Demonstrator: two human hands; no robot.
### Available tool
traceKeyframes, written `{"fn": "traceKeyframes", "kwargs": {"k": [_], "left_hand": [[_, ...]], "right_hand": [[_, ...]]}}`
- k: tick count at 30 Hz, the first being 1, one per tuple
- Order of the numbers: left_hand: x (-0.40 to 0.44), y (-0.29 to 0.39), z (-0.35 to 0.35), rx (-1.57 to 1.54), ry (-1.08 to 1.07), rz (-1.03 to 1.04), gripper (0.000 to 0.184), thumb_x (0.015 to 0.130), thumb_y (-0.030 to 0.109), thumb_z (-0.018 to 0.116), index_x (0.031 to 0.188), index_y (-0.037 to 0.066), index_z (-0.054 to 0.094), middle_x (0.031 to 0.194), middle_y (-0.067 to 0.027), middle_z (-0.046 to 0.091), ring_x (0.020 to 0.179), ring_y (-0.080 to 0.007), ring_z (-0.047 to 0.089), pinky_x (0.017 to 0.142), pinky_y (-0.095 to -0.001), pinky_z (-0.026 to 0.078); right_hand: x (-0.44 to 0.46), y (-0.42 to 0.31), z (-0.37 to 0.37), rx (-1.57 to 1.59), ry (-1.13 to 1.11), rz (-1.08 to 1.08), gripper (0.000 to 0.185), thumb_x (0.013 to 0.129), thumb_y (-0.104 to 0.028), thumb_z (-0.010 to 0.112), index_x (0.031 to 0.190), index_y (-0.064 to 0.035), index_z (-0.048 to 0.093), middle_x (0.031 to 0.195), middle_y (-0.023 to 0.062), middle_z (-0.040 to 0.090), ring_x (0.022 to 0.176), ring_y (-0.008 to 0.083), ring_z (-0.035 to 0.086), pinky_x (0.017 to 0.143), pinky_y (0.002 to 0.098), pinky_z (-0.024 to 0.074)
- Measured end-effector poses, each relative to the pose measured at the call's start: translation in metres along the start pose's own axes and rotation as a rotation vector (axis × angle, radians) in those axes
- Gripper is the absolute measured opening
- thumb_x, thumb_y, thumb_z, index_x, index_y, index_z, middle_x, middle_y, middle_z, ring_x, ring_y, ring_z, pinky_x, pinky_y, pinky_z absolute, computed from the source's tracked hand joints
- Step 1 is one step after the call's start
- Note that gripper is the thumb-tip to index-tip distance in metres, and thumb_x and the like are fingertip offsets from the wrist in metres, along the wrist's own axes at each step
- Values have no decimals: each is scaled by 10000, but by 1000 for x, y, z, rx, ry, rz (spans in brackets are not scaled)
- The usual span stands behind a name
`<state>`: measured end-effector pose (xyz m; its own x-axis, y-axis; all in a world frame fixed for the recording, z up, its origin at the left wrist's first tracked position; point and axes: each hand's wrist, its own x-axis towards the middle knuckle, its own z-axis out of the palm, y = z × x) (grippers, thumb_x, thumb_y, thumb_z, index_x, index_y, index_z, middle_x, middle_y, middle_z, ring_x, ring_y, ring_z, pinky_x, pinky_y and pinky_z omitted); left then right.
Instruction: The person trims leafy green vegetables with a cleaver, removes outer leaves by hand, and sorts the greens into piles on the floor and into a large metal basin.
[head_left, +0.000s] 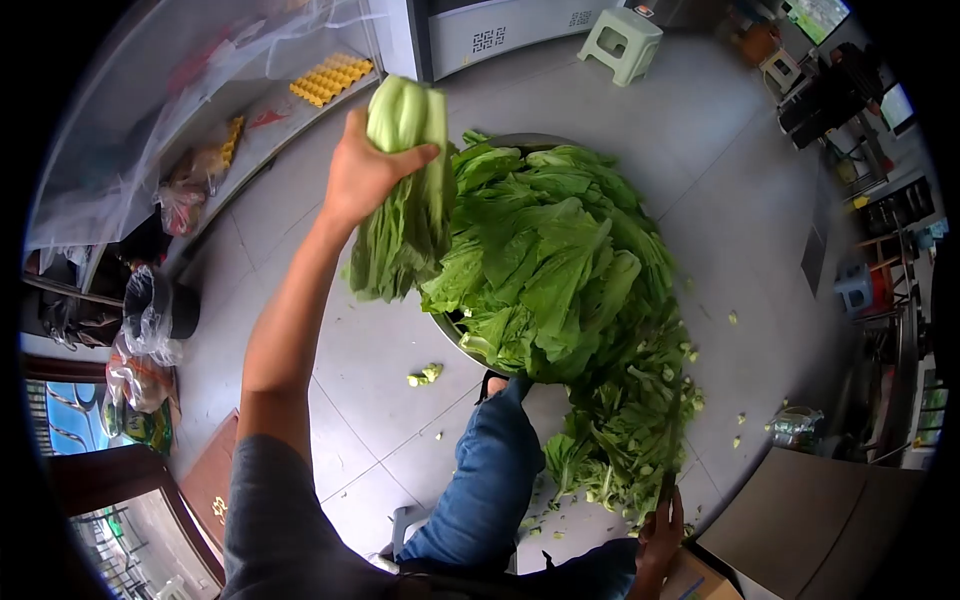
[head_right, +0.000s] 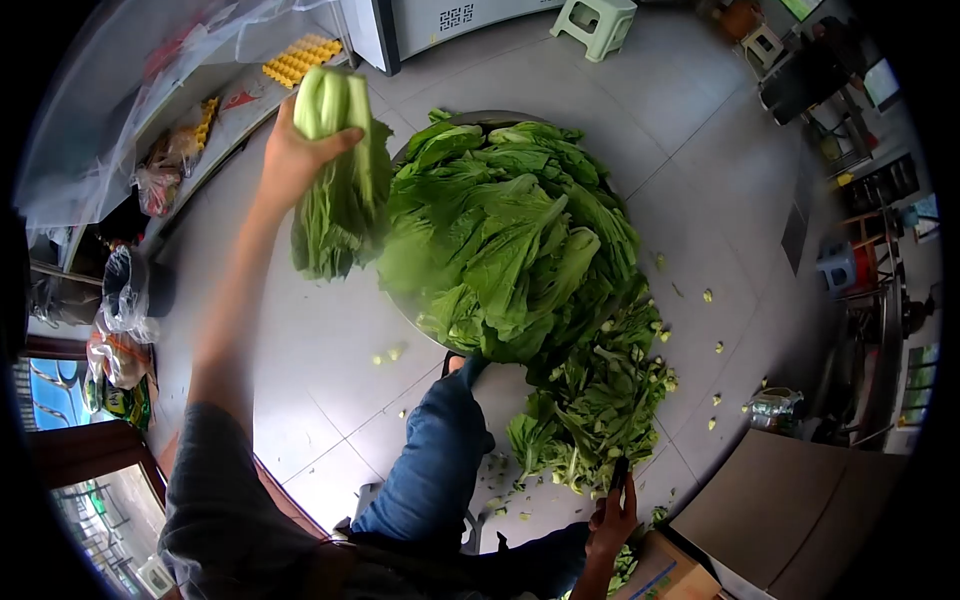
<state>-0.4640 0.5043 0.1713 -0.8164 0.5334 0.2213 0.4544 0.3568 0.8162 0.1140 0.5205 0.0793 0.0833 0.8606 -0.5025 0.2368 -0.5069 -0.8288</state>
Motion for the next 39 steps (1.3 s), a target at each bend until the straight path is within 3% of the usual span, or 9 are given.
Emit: {"fn": "traceKeyframes", "kwargs": {"k": [6,15,19,22,23,26,27,35,39], "left_hand": [[50,28,85,177,23,323,700,618,334,735,1063,-74,382,968,-262,556,865,-369,580,765,-394,465],[113,-20,228,699,23,303,724,637,321,710,1144,-48,348,975,-186,545,885,-336,568,750,-389,478],[137,-89,302,671,-363,14,917,691,557,588,1340,51,185,1273,-230,348,1137,-386,408,918,-486,349],[93,-144,368,900,-736,-144,1000,668,792,361,1405,249,-43,1453,-161,-50,1333,-372,41,1017,-593,67],[95,-153,377,904,-705,-140,1012,660,789,384,1406,247,-34,1454,-162,-23,1330,-372,69,1022,-583,77],[109,-156,374,881,-722,-140,1018,661,770,427,1410,234,-7,1459,-151,25,1328,-351,123,1036,-548,76],[107,-163,375,905,-696,-130,1018,661,768,431,1410,230,1,1458,-152,28,1327,-353,126,1035,-548,80],[88,-154,355,847,-540,22,1040,636,800,417,1411,228,26,1460,-148,22,1339,-339,58,1031,-556,80],[87,-121,326,626,-628,-82,925,704,811,193,1350,159,310,1437,-131,165,1334,-290,115,1030,-552,85]], "right_hand": [[-7,9,-15,57,90,44,419,888,-140,514,1286,-75,404,661,-3,466,459,36,404,318,175,269],[13,15,-19,88,29,74,408,858,-160,555,1236,-61,438,725,18,541,483,56,446,378,162,311],[25,8,-9,-44,41,188,396,869,-192,540,1222,-36,448,821,32,560,517,59,434,401,170,333],[44,66,-42,-657,-142,-468,407,870,-221,540,1220,-29,457,972,73,543,520,62,403,408,174,327],[40,33,-5,-171,87,164,418,867,-259,546,1208,-28,475,1094,108,491,519,66,384,418,178,329],[48,78,-40,-448,-145,-124,406,856,-244,560,1195,-32,485,947,84,547,512,62,383,420,183,336],[46,34,11,-43,241,359,361,848,-199,563,1166,-40,502,748,34,551,483,59,371,404,176,327],[28,17,6,165,168,386,380,878,-155,523,1238,-67,438,608,14,473,375,63,285,320,188,247],[-1,-2,-5,207,210,326,386,884,-156,513,1251,-72,425,636,12,475,397,61,307,324,178,248]]}}
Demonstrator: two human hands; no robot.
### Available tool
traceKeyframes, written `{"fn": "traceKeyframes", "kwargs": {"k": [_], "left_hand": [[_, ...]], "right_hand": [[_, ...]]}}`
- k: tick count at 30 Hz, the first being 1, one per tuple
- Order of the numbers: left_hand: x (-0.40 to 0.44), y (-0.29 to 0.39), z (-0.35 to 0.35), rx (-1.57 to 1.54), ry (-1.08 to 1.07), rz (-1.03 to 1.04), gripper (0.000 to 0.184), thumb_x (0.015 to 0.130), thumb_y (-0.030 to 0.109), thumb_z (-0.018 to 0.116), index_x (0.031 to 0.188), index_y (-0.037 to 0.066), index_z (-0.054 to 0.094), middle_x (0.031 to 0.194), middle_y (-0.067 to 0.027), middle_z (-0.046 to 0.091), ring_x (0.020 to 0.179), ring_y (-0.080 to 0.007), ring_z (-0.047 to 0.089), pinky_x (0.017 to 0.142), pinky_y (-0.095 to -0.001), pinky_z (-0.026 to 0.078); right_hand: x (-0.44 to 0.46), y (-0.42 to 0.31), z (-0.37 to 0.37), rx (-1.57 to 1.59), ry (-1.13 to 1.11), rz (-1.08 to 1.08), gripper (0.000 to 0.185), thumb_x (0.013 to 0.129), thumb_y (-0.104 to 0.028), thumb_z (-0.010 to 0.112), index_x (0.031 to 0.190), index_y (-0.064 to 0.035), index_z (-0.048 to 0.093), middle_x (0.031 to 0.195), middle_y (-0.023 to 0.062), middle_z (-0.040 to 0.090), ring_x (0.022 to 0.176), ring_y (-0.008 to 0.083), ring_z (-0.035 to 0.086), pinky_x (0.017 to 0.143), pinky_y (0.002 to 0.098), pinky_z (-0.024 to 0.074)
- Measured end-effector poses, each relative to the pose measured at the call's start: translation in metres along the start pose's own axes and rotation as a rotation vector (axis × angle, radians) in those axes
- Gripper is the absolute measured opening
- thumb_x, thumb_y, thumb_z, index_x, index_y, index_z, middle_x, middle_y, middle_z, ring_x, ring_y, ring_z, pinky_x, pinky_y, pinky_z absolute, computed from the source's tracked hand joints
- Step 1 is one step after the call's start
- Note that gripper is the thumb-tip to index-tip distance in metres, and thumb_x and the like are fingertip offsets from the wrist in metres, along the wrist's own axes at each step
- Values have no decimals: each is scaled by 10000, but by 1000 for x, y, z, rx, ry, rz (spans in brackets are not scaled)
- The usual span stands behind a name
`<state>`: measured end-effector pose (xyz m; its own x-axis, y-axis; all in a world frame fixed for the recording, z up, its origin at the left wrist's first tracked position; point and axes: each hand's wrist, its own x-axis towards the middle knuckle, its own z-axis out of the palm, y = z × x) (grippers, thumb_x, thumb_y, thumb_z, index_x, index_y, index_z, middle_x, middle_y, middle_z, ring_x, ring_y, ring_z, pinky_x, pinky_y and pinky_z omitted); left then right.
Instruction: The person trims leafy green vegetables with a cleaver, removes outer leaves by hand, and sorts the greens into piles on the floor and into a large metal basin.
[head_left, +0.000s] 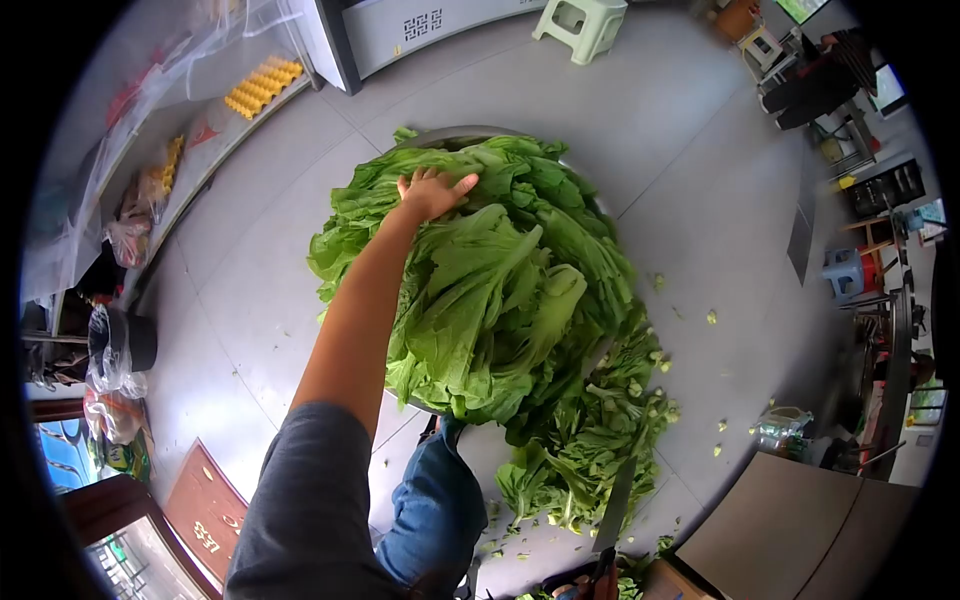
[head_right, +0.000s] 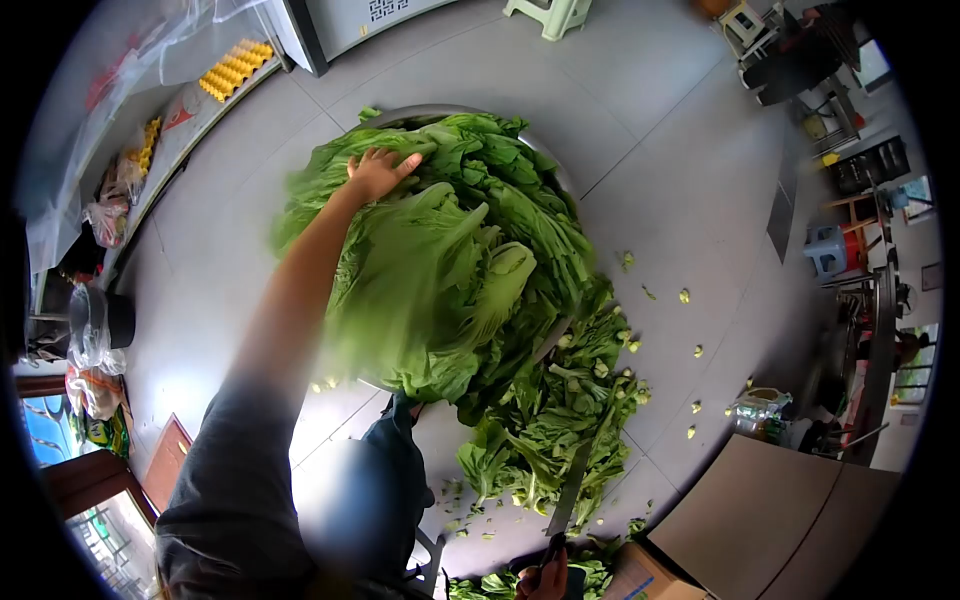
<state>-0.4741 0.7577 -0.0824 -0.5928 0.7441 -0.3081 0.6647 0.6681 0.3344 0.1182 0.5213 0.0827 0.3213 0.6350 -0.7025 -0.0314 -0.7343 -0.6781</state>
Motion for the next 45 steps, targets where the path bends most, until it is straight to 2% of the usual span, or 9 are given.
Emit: {"fn": "traceKeyframes", "kwargs": {"k": [5,7,9,13,17,22,28,37,45], "left_hand": [[-77,30,-50,-244,-321,54,952,701,811,104,1322,140,372,1392,-125,290,1310,-337,187,1025,-591,-8],[-107,41,-53,-286,-202,138,913,737,782,115,1275,115,431,1317,-141,400,1271,-329,280,1013,-587,61],[-140,60,-60,-276,-88,215,898,752,770,125,1253,101,452,1293,-147,425,1263,-316,296,1001,-581,108],[-235,106,-43,-628,391,457,540,882,467,433,1194,29,484,1216,-163,494,1136,-316,455,970,-341,315],[-362,156,15,-1187,-64,429,521,919,403,402,1203,-30,455,1183,-131,506,1104,-221,472,946,-315,343],[-476,172,131,-1137,-589,476,485,892,373,483,1213,10,460,1157,-101,514,1050,-205,507,885,-334,388],[-584,192,166,-601,-866,717,426,876,334,530,1143,4,499,1074,-81,545,975,-192,552,788,-303,436],[-624,171,222,-451,-1001,482,331,876,293,533,1046,10,548,955,-67,592,886,-173,587,738,-278,448],[-655,147,223,-213,-1014,288,286,850,261,548,1000,17,552,936,-66,600,840,-177,606,719,-283,456]], "right_hand": [[-32,5,-21,237,68,9,391,888,-173,511,1255,-72,420,639,1,450,425,54,324,329,166,249],[-47,5,-32,360,133,6,243,863,-237,555,1012,-45,553,598,-2,452,420,68,352,336,187,280],[-29,40,-82,427,30,-66,291,904,-289,486,1080,-59,506,661,4,471,452,33,389,304,160,249],[-61,44,-143,626,-35,-120,348,876,-456,467,915,-114,519,590,-28,417,378,31,288,312,156,220],[-107,56,-204,548,197,-488,285,900,-380,468,885,-95,476,605,-33,406,405,28,284,336,170,219],[-176,97,-263,192,902,-875,275,784,-143,662,951,-59,460,661,-37,422,529,52,380,510,200,353],[-229,171,-333,494,931,-558,174,792,-121,658,707,-56,522,592,9,515,519,93,474,510,218,387],[-129,369,-379,1479,806,-111,148,788,-150,641,822,-45,542,705,54,563,589,154,546,483,223,425],[6,438,-410,1330,1192,117,81,710,-2,593,762,-53,557,588,17,489,437,86,392,399,226,291]]}}
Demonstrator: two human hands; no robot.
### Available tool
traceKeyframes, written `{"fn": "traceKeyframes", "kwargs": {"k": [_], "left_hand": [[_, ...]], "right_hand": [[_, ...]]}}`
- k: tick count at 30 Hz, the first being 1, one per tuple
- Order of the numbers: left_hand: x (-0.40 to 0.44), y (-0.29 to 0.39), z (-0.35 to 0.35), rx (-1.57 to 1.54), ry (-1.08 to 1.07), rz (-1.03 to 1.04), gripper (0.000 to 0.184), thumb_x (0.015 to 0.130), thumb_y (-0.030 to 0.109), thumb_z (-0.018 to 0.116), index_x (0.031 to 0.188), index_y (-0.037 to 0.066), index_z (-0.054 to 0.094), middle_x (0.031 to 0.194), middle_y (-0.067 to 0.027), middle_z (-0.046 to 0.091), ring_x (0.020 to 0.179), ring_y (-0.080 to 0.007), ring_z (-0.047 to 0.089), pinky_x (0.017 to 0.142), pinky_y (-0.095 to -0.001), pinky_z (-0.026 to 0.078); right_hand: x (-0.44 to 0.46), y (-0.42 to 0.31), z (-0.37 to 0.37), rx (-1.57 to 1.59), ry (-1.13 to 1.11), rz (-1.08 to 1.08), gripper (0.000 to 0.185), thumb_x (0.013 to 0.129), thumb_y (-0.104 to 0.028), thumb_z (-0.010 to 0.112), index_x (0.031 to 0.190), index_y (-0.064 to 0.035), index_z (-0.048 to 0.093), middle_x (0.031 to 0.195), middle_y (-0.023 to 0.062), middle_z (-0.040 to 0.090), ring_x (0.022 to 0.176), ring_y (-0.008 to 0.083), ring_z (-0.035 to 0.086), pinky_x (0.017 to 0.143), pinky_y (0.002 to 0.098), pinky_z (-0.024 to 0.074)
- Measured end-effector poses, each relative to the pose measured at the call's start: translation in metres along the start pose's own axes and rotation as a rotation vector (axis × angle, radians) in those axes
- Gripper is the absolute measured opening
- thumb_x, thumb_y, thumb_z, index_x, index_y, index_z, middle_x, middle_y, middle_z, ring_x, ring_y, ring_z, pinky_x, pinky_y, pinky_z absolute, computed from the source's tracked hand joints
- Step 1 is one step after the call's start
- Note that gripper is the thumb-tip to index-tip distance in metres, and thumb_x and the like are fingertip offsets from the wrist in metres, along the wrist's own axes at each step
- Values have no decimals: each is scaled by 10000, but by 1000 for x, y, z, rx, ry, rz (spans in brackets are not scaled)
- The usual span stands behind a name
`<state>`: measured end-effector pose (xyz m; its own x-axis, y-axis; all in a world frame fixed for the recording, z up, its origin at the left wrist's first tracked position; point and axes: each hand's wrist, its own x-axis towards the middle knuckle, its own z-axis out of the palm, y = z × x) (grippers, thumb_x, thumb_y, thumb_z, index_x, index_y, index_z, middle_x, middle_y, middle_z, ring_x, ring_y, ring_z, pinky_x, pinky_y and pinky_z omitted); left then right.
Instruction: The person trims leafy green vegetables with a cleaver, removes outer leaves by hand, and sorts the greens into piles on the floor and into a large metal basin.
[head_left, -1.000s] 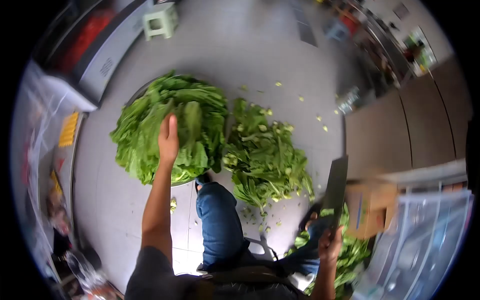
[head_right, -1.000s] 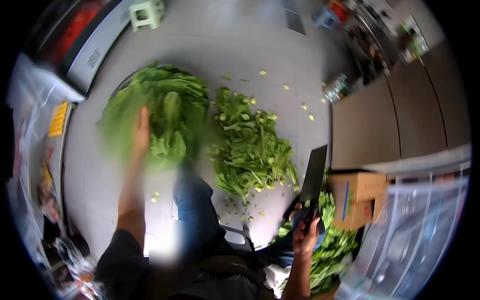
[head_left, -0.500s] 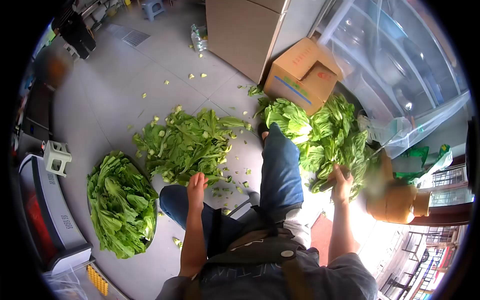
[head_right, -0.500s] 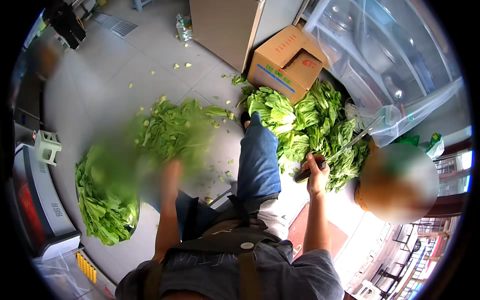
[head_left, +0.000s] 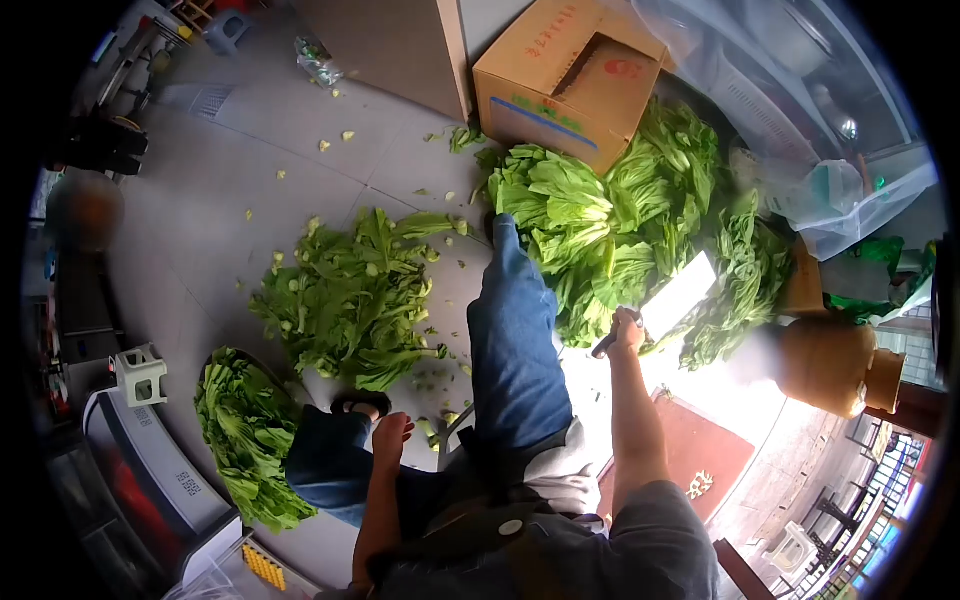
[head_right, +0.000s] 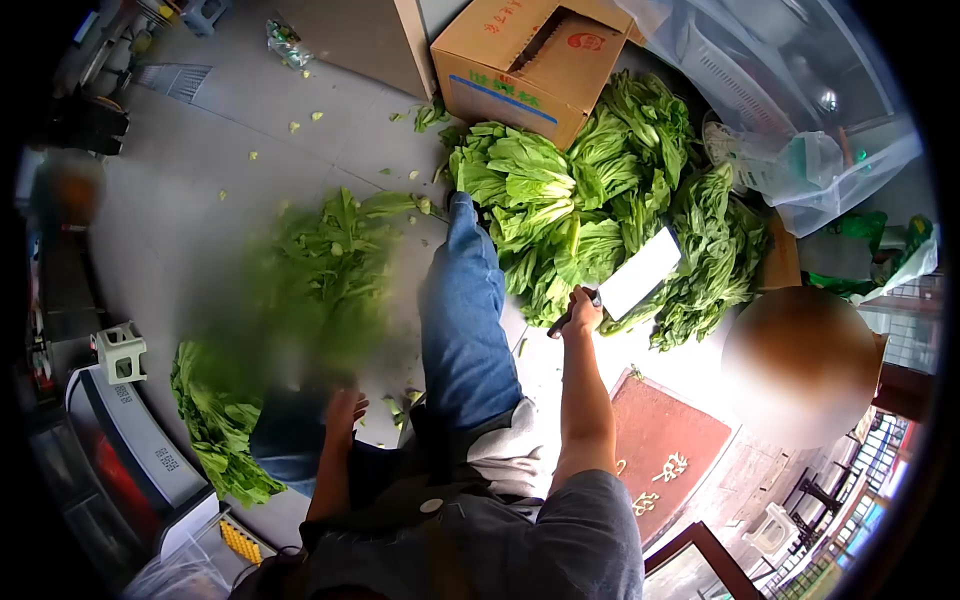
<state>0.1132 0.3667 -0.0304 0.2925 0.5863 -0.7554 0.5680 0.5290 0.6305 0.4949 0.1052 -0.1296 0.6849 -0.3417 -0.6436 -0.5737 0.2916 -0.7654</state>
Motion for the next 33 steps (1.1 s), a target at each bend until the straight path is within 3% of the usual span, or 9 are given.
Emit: {"fn": "traceKeyframes", "kwargs": {"k": [2,8,14,17,22,26,28,30,33], "left_hand": [[11,-15,-3,88,2,-44,291,852,266,545,1004,18,551,929,-68,600,841,-178,607,711,-287,463],[18,-7,15,173,40,-185,322,862,272,519,1026,-4,533,944,-93,597,852,-192,604,721,-300,476],[27,-17,25,292,11,-354,340,855,274,515,1038,-12,528,933,-92,600,853,-193,605,720,-302,479],[32,-15,24,365,18,-413,345,840,273,524,1027,-17,536,922,-93,601,846,-190,608,717,-299,481],[43,-6,24,382,-1,-343,350,837,274,528,1021,-23,538,903,-95,604,831,-183,614,695,-290,487],[45,-2,31,368,-10,-308,358,836,285,529,1012,-26,543,885,-93,607,821,-174,616,688,-286,490],[42,-2,36,362,-5,-322,354,837,288,529,1008,-22,547,879,-87,609,819,-171,617,691,-283,490],[35,-4,37,343,-5,-303,349,839,286,528,1008,-19,549,883,-85,610,813,-172,617,688,-279,490],[30,-19,27,334,-7,-215,324,838,268,535,986,-20,559,864,-81,616,782,-163,619,666,-272,492]], "right_hand": [[50,25,12,36,73,-31,113,702,-21,643,776,-38,559,673,32,559,557,135,520,522,246,415],[120,40,62,-361,407,-99,264,638,-179,687,878,-83,631,808,60,625,718,198,572,701,343,447],[200,78,95,-553,324,-69,448,589,-295,723,959,-69,611,943,91,625,856,231,574,800,356,425],[198,66,115,-855,398,7,501,581,-345,721,978,-62,606,962,111,624,888,250,581,804,352,428],[215,82,99,-1050,303,63,557,599,-368,709,1035,-43,590,1008,128,614,933,257,575,820,345,431],[178,70,65,-758,157,97,600,606,-313,720,1099,-11,558,1018,124,612,892,244,585,795,359,441],[132,48,60,-600,203,43,320,653,-124,701,938,-26,596,886,60,623,763,176,559,729,307,435],[133,68,12,-323,-18,-53,288,676,-79,687,935,-2,588,869,52,611,758,164,546,721,289,433],[64,5,8,-268,-69,-115,301,713,14,646,1003,13,567,911,50,600,772,150,544,712,265,432]]}}
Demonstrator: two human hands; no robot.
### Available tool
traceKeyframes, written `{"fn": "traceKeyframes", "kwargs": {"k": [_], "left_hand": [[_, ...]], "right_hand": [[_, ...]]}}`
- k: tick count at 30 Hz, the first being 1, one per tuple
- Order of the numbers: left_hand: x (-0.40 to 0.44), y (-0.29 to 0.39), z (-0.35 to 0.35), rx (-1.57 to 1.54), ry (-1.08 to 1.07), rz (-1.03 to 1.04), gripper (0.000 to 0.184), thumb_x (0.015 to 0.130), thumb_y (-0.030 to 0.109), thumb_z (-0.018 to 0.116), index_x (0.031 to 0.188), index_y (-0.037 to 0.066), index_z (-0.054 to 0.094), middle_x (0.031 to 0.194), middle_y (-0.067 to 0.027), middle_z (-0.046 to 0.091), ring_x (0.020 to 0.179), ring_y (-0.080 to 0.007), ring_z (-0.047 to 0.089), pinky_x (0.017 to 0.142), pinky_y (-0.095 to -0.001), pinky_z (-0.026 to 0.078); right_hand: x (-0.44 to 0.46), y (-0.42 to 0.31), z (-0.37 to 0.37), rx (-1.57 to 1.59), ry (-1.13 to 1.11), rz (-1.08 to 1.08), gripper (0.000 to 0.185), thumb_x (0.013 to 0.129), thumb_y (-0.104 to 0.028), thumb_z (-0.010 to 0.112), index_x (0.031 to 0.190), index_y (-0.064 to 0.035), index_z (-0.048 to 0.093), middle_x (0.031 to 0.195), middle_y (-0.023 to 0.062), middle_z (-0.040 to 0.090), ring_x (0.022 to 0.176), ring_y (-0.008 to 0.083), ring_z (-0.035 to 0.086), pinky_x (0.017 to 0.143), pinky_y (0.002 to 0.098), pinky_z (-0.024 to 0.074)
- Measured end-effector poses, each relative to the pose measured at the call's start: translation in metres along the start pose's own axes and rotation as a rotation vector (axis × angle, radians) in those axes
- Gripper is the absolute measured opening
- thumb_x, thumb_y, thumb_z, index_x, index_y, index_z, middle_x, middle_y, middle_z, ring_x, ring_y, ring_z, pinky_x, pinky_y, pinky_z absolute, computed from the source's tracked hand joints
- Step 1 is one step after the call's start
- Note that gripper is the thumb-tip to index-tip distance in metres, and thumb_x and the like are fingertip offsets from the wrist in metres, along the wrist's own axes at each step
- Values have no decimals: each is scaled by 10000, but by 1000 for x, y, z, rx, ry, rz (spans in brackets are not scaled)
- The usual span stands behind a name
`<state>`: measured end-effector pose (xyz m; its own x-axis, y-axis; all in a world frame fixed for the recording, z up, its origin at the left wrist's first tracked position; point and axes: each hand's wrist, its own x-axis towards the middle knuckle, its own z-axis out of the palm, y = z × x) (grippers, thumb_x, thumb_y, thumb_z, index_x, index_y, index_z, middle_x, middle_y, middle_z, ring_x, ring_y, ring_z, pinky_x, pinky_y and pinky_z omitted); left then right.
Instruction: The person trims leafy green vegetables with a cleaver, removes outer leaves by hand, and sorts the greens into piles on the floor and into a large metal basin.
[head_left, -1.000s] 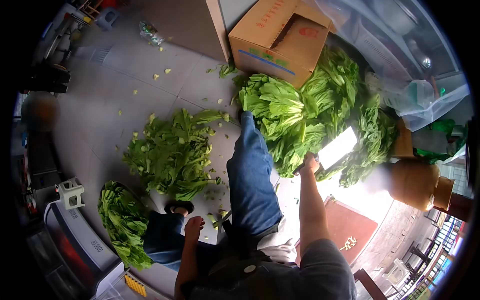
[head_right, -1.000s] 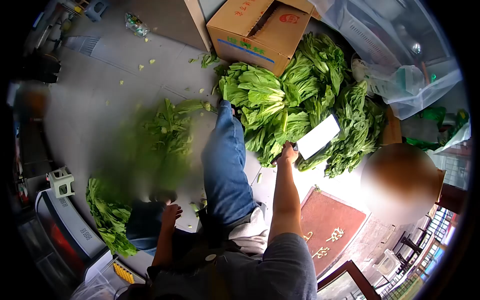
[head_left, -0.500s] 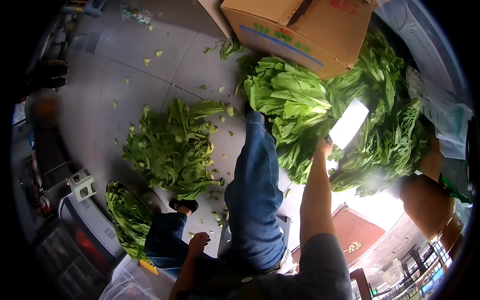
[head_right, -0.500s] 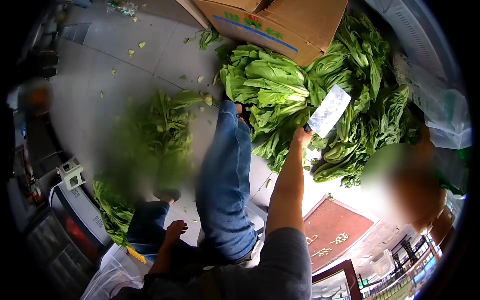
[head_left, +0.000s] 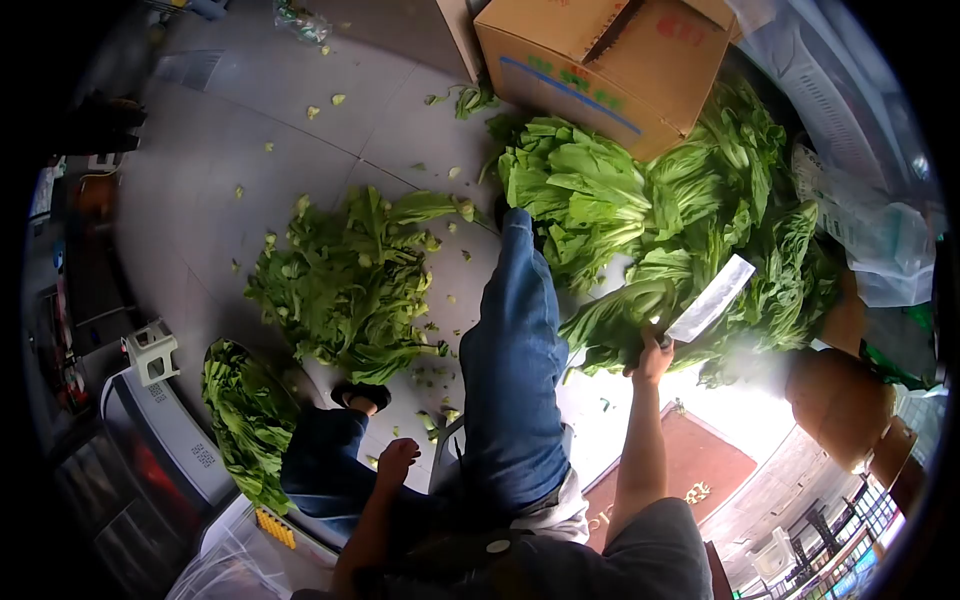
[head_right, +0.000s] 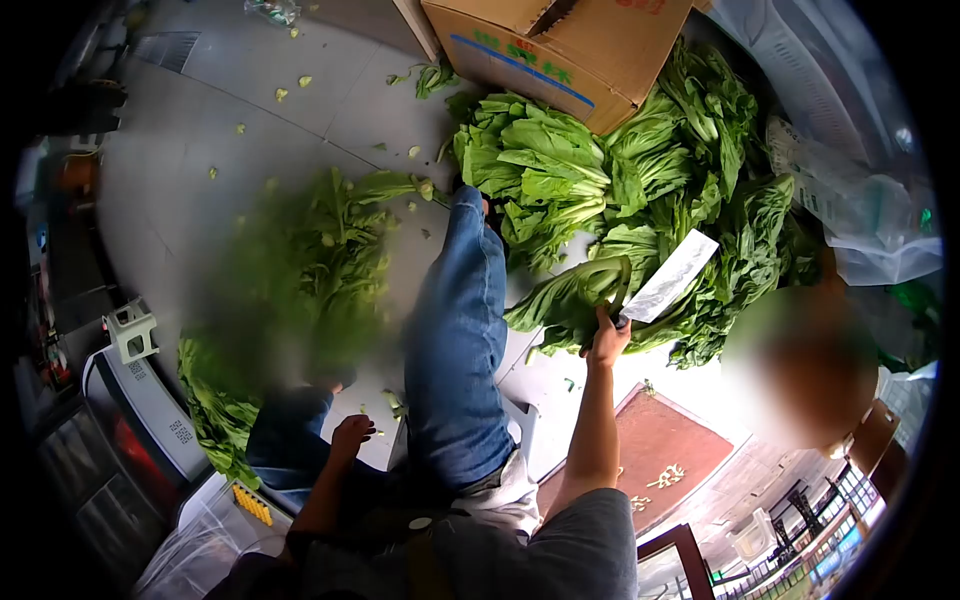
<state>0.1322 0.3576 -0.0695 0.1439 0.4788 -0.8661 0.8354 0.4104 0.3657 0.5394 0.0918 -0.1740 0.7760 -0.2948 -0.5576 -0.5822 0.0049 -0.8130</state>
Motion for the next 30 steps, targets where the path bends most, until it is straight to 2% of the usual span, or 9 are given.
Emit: {"fn": "traceKeyframes", "kwargs": {"k": [7,11,15,17,19,21,25,27,30], "left_hand": [[-9,-1,-11,-177,5,297,261,856,229,544,979,-2,563,858,-68,611,786,-139,608,676,-258,485],[-16,10,-29,8,32,708,239,858,192,551,1002,1,550,882,-58,606,837,-131,591,728,-243,464],[-60,42,-43,-436,48,823,308,829,189,614,1063,9,528,966,-67,599,892,-145,582,798,-277,453],[-110,69,-66,-514,16,723,429,803,242,643,1137,20,491,1061,-89,571,967,-174,558,845,-295,432],[-133,79,-90,-259,200,1008,615,762,267,679,1253,33,392,1209,-117,480,1097,-241,486,925,-333,387],[-150,88,-110,-235,300,1137,755,689,355,728,1269,30,371,1234,-164,448,1135,-277,446,947,-357,359],[-147,81,-138,-183,244,1225,862,634,313,772,1309,26,319,1258,-139,425,1140,-227,435,956,-341,347],[-137,72,-149,-334,-84,1093,888,605,278,791,1309,19,317,1238,-130,447,1117,-208,449,945,-329,357],[-130,46,-170,-669,-205,960,792,592,120,779,1262,15,371,1101,-93,538,992,-174,525,868,-304,424]], "right_hand": [[-106,-159,5,35,-231,-497,256,750,22,624,998,16,557,1035,97,605,889,129,549,831,255,412],[-174,-215,33,234,-496,-696,308,757,32,621,1051,21,531,1041,78,572,900,133,520,836,264,401],[-232,-220,60,26,-651,-902,295,757,49,612,1036,24,520,1023,60,541,909,137,486,848,270,378],[-279,-214,76,119,-943,-663,249,751,58,605,988,26,535,1007,60,548,881,137,493,841,273,384],[-332,-197,90,62,-1039,-554,253,742,59,607,987,33,548,990,72,567,895,147,511,841,282,391],[-373,-173,102,-78,-1168,-543,327,725,40,625,1045,32,554,970,86,594,814,134,559,704,238,455],[-424,-130,110,-470,-1473,-241,315,703,25,648,1009,22,573,857,50,610,467,45,470,297,179,300],[-444,-110,115,-462,-1634,-230,315,708,26,659,1011,24,577,848,47,625,521,61,513,417,173,392],[-461,-103,129,-419,-1851,-83,424,740,-11,654,1140,19,517,1044,105,593,895,167,563,794,274,426]]}}
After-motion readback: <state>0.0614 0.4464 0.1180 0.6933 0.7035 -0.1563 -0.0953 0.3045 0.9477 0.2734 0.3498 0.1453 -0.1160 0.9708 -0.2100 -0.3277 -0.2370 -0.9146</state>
